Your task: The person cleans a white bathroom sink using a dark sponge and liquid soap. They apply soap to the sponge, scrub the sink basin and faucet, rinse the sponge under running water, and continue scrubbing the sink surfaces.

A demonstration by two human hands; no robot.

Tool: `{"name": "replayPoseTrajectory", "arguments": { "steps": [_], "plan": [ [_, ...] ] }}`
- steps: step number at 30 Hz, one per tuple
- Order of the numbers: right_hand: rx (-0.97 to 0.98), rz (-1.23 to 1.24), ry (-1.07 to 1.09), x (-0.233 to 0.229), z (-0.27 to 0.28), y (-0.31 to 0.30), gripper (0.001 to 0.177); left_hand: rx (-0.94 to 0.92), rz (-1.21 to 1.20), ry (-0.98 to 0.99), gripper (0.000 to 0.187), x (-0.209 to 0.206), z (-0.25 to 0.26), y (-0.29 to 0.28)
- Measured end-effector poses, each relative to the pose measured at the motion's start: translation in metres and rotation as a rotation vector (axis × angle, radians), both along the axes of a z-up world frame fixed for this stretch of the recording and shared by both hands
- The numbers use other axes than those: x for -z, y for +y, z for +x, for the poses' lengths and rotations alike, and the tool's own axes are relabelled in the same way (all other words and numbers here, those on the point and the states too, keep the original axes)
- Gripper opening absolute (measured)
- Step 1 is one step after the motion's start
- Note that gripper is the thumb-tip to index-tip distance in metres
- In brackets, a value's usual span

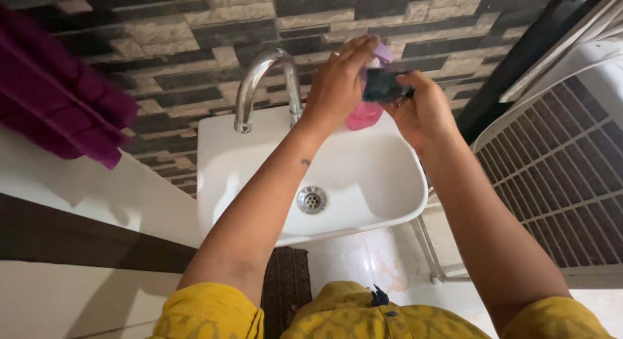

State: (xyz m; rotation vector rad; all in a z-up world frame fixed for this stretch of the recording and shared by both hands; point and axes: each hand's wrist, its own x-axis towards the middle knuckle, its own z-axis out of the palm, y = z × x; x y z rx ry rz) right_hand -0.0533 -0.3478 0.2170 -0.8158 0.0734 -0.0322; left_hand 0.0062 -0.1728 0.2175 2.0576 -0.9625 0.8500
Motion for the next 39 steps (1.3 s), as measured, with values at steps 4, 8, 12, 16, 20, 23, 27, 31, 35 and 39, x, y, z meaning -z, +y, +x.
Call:
{"name": "replayPoseTrajectory", "arguments": {
  "steps": [4,8,12,16,20,23,27,31,35,39],
  "plan": [
    [0.005,0.029,0.046,-0.002,0.002,-0.006,0.024,0.026,0.041,-0.011,0.055,0.004,0.008,-0.006],
    [-0.059,-0.019,0.051,0.000,0.008,-0.015,0.022,0.023,0.046,-0.041,0.054,0.009,0.011,-0.009],
    [-0.109,-0.074,0.067,-0.005,0.019,-0.027,0.022,0.025,0.080,-0.059,0.059,0.011,0.013,-0.005],
    [-0.087,-0.123,0.134,-0.014,0.023,-0.035,0.020,0.008,0.083,-0.074,0.060,0.013,0.017,-0.009],
    [-0.131,-0.137,0.095,-0.011,0.030,-0.042,0.016,-0.022,0.061,-0.085,0.053,0.018,0.022,-0.014],
    [-0.106,-0.135,0.092,-0.007,0.033,-0.042,0.012,0.002,0.099,-0.121,0.054,0.019,0.027,-0.011],
    [-0.104,-0.111,0.113,-0.010,0.030,-0.037,0.014,0.035,0.098,-0.088,0.056,0.016,0.027,-0.008],
    [-0.071,-0.106,0.136,-0.018,0.025,-0.033,0.016,0.036,0.078,-0.072,0.058,0.015,0.025,-0.008],
    [-0.049,-0.105,0.134,-0.022,0.022,-0.033,0.017,0.052,0.058,-0.060,0.058,0.015,0.025,-0.008],
    [-0.042,-0.099,0.132,-0.018,0.023,-0.035,0.016,0.043,0.057,-0.074,0.054,0.014,0.026,-0.010]
  ]
}}
